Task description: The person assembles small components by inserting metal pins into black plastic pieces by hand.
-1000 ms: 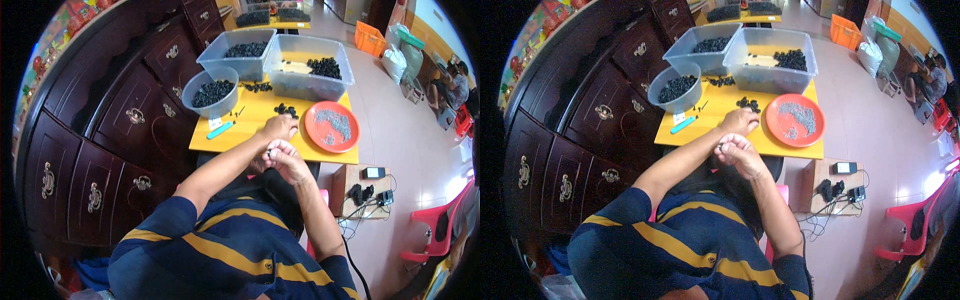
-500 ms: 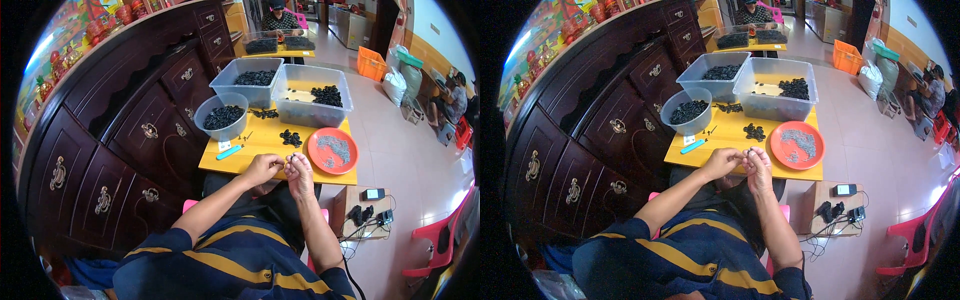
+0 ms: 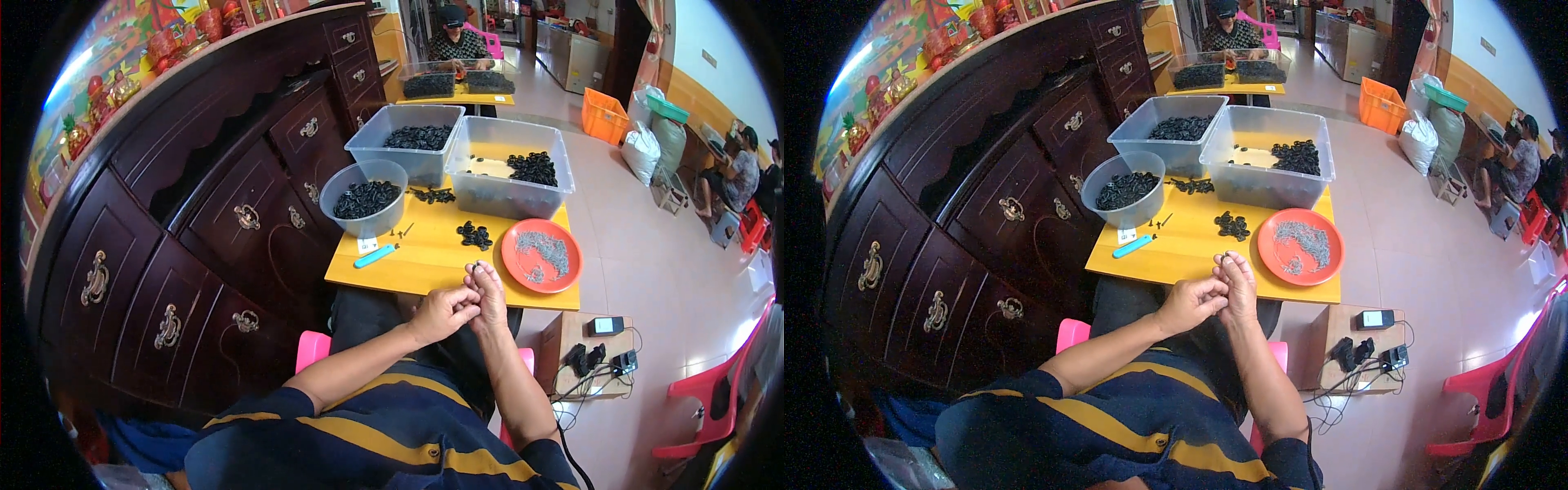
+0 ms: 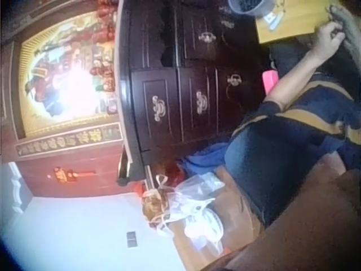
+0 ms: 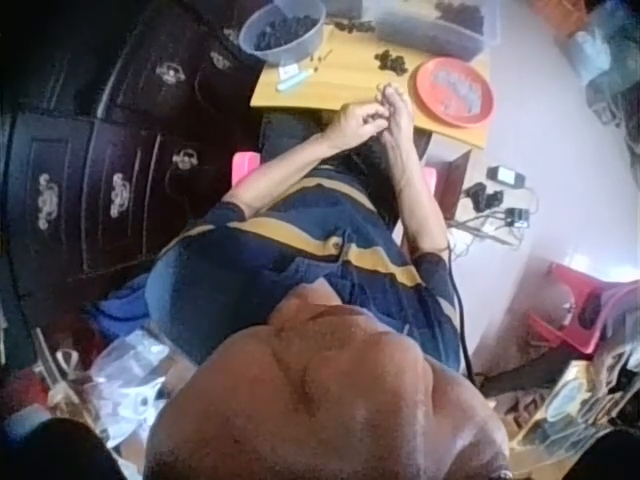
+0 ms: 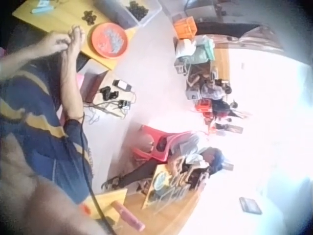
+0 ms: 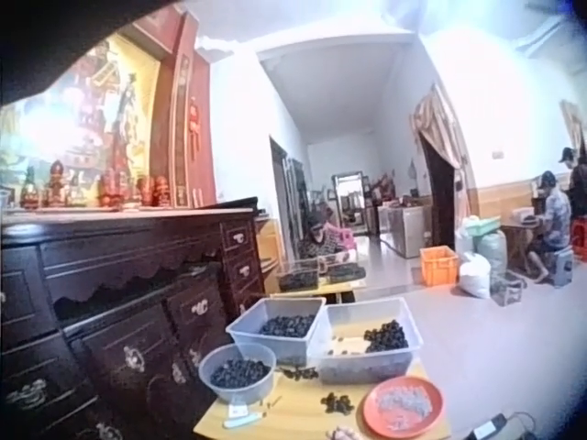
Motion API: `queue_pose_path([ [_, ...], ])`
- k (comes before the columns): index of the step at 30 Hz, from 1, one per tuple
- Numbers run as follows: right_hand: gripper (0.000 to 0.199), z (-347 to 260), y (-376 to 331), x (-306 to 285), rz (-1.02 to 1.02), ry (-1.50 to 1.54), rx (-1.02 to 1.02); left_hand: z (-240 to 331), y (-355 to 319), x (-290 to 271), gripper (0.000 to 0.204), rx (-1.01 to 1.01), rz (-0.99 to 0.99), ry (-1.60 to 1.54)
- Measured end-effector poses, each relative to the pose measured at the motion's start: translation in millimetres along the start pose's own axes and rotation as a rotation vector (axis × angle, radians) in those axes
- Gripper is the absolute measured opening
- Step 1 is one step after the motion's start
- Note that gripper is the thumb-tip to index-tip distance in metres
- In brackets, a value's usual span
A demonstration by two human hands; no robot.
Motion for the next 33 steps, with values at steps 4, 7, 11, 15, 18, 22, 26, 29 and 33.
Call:
queue_pose_path([
  [4, 0.020, 0.7, -0.2, -0.5, -0.017, 0.015, -0.014, 4.0, -2.4, -0.1, 0.014, 0.021, -0.034, 0.040],
  [7, 0.021, 0.6, 0.7, 2.1, -0.022, -0.047, -0.020, -0.4, 0.4, -0.9, 0.015, 0.003, -0.036, 0.012],
  [11, 0.021, -0.4, 2.5, 5.4, -0.044, -0.106, -0.065, -12.2, -2.5, -6.9, 0.017, -0.062, -0.011, -0.137],
  [15, 0.019, -1.7, 1.8, 8.0, -0.067, -0.184, -0.003, -17.1, -4.1, -37.1, 0.020, -0.234, 0.077, -0.386],
  [18, 0.019, 4.4, 0.4, 8.8, -0.068, -0.247, 0.049, -10.4, 2.7, -58.8, 0.017, -0.112, 0.217, -0.265],
  [22, 0.017, 7.1, -4.3, 13.1, -0.090, -0.344, 0.056, -9.6, 10.0, -69.1, 0.019, -0.081, 0.230, -0.288],
  [26, 0.017, 10.2, -3.1, 11.8, -0.125, -0.373, 0.030, -10.6, 9.6, -68.4, 0.019, -0.058, 0.187, -0.244],
  [29, 0.016, 10.2, -6.4, 15.4, -0.127, -0.405, 0.007, -15.0, 9.5, -66.9, 0.018, -0.048, 0.159, -0.199],
  [33, 0.015, 10.4, -8.0, 17.8, -0.130, -0.450, -0.027, -18.4, 10.6, -66.9, 0.019, -0.048, 0.170, -0.178],
])
Point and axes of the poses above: each hand's wrist, its own y-axis towards the middle knuckle, its own x-axis out of the palm, z = x × y, the point moved 2 cm from there along y, towards the middle knuckle, and after that the axes turned 3 degrees about -y, right-handed, at the moved point
